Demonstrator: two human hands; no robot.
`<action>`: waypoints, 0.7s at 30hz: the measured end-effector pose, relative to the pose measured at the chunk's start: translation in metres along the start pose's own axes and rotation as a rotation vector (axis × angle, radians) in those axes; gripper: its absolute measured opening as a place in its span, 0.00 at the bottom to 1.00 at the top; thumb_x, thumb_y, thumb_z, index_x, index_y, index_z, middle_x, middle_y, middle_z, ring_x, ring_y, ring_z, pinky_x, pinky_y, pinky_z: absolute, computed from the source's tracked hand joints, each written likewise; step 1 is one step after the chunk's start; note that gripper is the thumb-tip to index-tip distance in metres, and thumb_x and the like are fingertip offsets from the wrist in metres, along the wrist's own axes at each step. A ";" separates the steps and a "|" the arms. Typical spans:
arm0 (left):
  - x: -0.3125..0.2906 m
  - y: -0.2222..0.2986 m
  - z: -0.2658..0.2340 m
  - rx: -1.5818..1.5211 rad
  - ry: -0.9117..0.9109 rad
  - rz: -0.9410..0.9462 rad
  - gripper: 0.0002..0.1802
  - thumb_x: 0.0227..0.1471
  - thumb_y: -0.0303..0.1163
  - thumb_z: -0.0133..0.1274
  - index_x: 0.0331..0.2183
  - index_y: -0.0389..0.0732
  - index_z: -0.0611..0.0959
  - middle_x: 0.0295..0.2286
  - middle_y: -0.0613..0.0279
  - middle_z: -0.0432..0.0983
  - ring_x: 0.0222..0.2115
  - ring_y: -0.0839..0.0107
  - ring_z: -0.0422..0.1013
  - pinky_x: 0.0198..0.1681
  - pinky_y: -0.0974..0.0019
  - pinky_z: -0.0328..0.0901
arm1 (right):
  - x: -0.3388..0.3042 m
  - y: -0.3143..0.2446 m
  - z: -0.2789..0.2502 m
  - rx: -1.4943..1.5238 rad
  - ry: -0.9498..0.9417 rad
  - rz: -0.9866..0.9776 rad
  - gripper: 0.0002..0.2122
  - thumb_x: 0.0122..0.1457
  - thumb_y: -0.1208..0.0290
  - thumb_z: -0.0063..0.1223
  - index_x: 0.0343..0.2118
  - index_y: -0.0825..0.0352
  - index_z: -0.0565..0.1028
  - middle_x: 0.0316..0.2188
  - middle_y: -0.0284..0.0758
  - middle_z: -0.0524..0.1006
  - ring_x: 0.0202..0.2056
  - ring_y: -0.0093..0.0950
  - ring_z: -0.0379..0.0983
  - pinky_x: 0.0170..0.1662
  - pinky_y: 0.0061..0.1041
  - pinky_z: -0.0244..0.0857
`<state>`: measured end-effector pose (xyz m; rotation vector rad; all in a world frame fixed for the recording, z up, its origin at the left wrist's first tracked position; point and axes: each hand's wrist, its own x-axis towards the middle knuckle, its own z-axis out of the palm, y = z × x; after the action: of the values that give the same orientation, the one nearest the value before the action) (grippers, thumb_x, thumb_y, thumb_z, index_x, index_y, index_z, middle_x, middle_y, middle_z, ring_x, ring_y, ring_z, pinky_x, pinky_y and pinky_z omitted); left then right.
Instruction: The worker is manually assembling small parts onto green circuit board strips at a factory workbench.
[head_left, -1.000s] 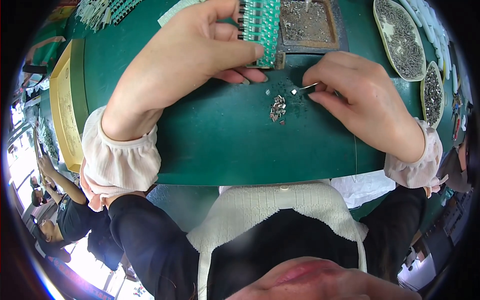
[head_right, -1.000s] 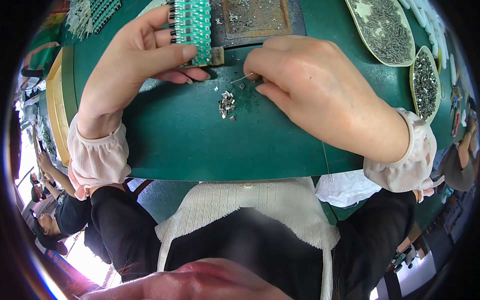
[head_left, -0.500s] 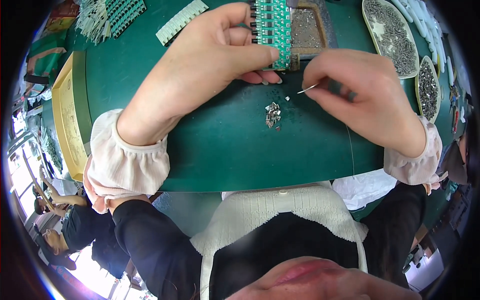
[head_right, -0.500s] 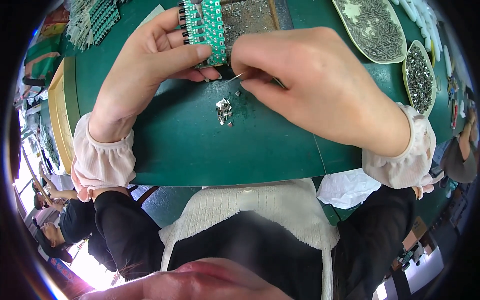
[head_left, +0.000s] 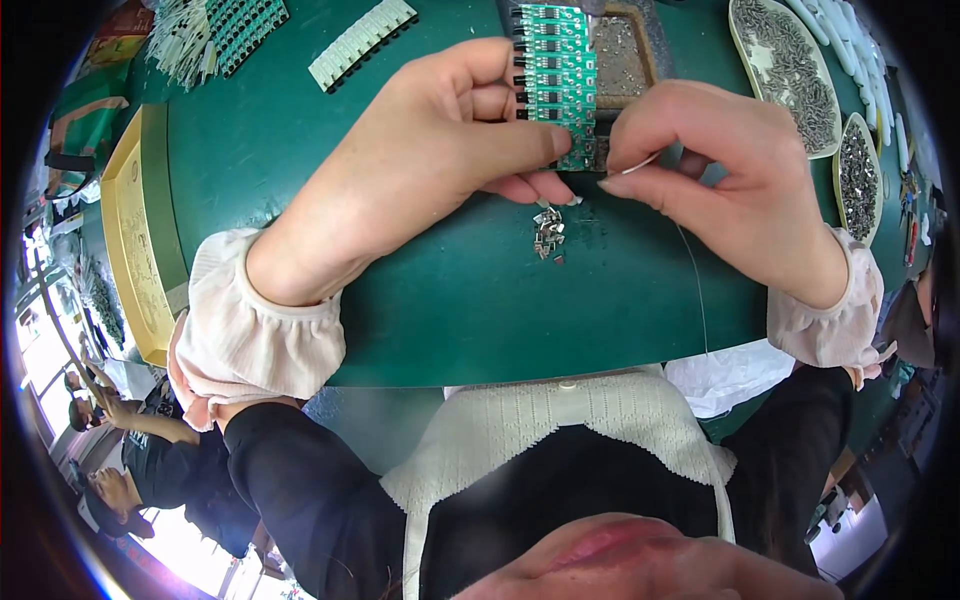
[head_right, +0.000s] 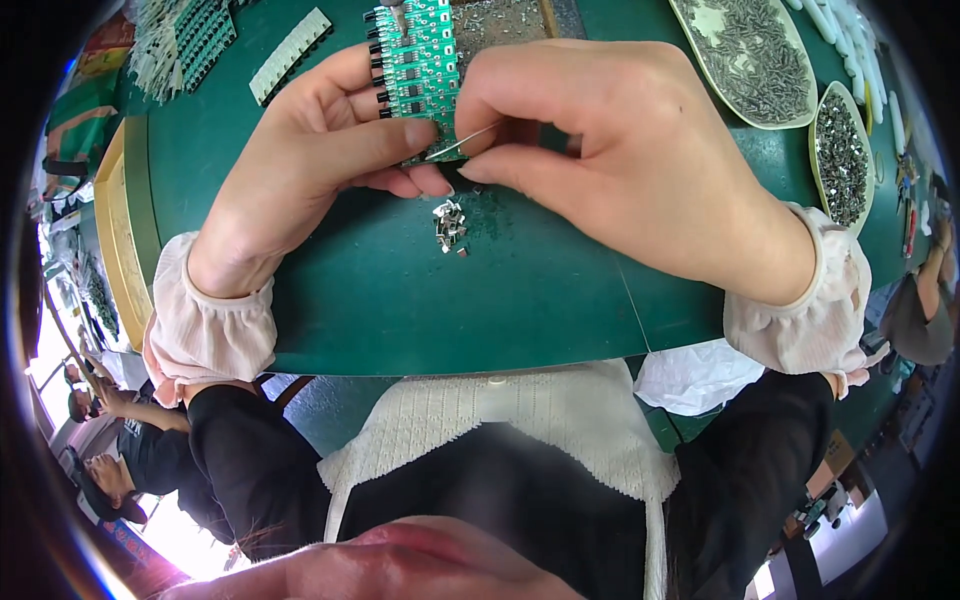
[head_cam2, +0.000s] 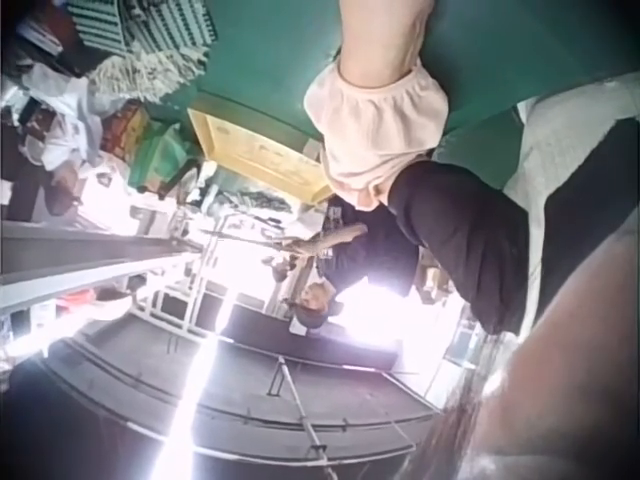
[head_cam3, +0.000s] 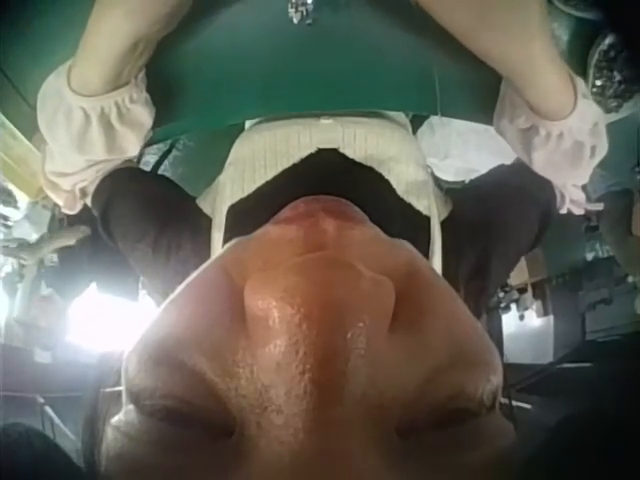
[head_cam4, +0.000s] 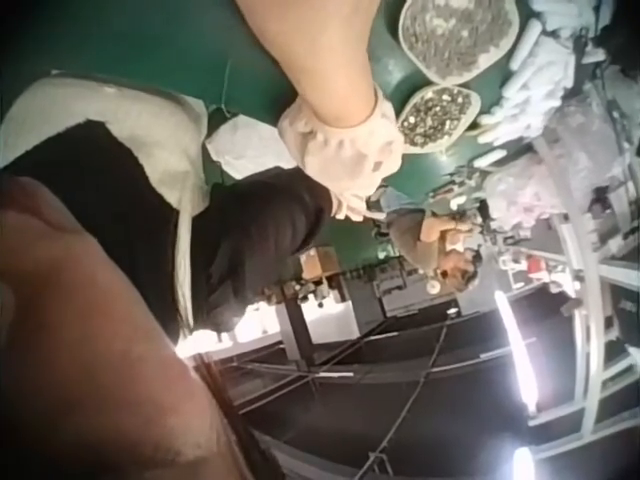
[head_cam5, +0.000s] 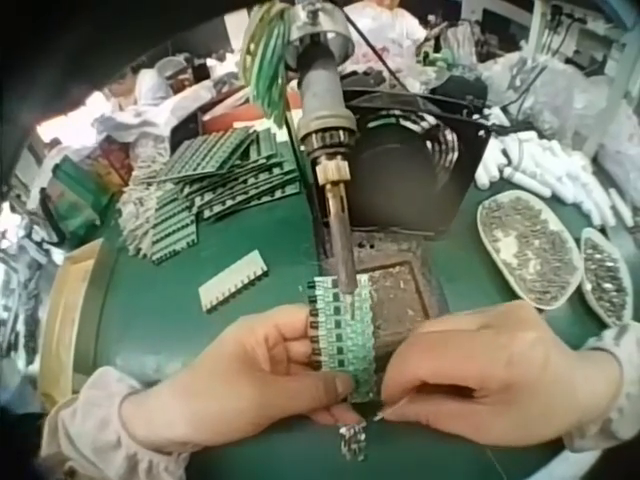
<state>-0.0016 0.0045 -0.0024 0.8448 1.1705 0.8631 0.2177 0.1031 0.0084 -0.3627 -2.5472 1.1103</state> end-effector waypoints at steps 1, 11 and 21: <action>0.000 -0.001 0.000 0.000 0.004 0.000 0.22 0.59 0.23 0.57 0.54 0.36 0.75 0.40 0.60 0.82 0.32 0.73 0.81 0.33 0.77 0.75 | 0.000 -0.002 -0.001 0.017 -0.029 0.064 0.06 0.53 0.84 0.62 0.34 0.69 0.79 0.31 0.31 0.79 0.29 0.17 0.75 0.26 0.15 0.66; 0.000 -0.004 -0.001 0.023 0.042 0.008 0.20 0.58 0.23 0.57 0.53 0.37 0.76 0.40 0.60 0.82 0.32 0.73 0.81 0.34 0.77 0.74 | -0.004 -0.004 0.002 0.057 0.014 0.178 0.05 0.58 0.83 0.58 0.37 0.70 0.80 0.34 0.31 0.80 0.29 0.16 0.76 0.24 0.13 0.68; 0.001 -0.004 0.000 0.054 0.040 0.031 0.21 0.58 0.21 0.57 0.53 0.37 0.76 0.40 0.59 0.83 0.33 0.72 0.81 0.35 0.76 0.75 | -0.004 -0.005 0.004 0.013 0.045 0.182 0.07 0.54 0.83 0.62 0.36 0.68 0.80 0.32 0.29 0.80 0.29 0.15 0.75 0.25 0.13 0.65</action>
<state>-0.0005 0.0039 -0.0066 0.8951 1.2236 0.8803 0.2192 0.0961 0.0091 -0.6190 -2.5058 1.1677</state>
